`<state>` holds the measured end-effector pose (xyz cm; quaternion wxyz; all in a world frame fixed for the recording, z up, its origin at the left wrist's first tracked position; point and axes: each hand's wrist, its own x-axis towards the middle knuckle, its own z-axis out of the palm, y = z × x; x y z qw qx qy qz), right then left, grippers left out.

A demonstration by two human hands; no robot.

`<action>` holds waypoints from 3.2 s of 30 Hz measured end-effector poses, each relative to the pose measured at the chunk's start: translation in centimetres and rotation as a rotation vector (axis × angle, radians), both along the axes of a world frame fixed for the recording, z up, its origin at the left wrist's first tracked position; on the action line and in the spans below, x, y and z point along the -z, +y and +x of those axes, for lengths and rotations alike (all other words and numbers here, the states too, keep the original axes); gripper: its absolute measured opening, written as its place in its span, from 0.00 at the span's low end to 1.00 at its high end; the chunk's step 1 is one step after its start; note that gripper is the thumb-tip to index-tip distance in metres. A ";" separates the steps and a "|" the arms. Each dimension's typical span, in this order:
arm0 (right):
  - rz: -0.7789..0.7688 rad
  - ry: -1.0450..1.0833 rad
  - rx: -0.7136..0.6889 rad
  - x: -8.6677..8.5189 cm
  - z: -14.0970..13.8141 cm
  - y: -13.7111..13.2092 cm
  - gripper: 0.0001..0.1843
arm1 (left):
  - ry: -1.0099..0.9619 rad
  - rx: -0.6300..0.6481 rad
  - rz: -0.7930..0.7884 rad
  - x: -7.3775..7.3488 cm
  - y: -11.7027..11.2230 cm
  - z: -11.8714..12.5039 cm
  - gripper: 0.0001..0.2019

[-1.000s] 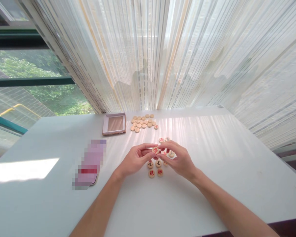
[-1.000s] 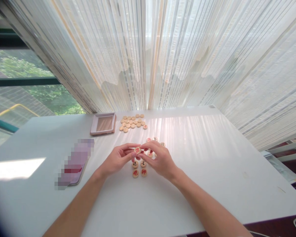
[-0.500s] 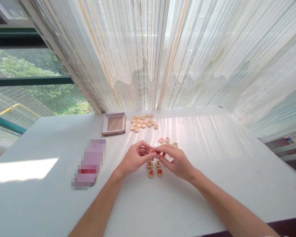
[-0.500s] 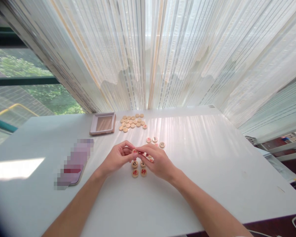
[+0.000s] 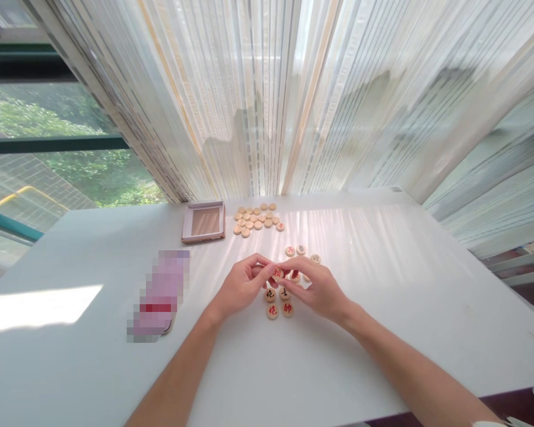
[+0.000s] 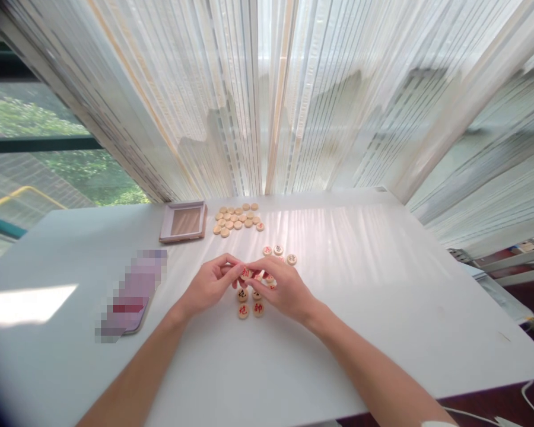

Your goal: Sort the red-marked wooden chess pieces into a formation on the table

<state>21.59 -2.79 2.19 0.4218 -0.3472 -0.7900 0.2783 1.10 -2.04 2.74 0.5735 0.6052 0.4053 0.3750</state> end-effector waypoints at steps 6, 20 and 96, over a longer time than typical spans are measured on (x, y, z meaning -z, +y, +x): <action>-0.112 0.011 0.037 -0.1 0.1 0.2 0.15 | -0.010 0.055 -0.007 0.0 0.1 -0.2 0.13; -0.208 0.035 0.052 -1.3 0.4 0.1 0.11 | 0.057 -0.005 0.009 -0.1 -0.2 0.0 0.14; -0.117 0.020 0.046 -0.7 0.0 -0.4 0.12 | 0.089 -0.072 0.101 -0.1 -0.2 0.6 0.10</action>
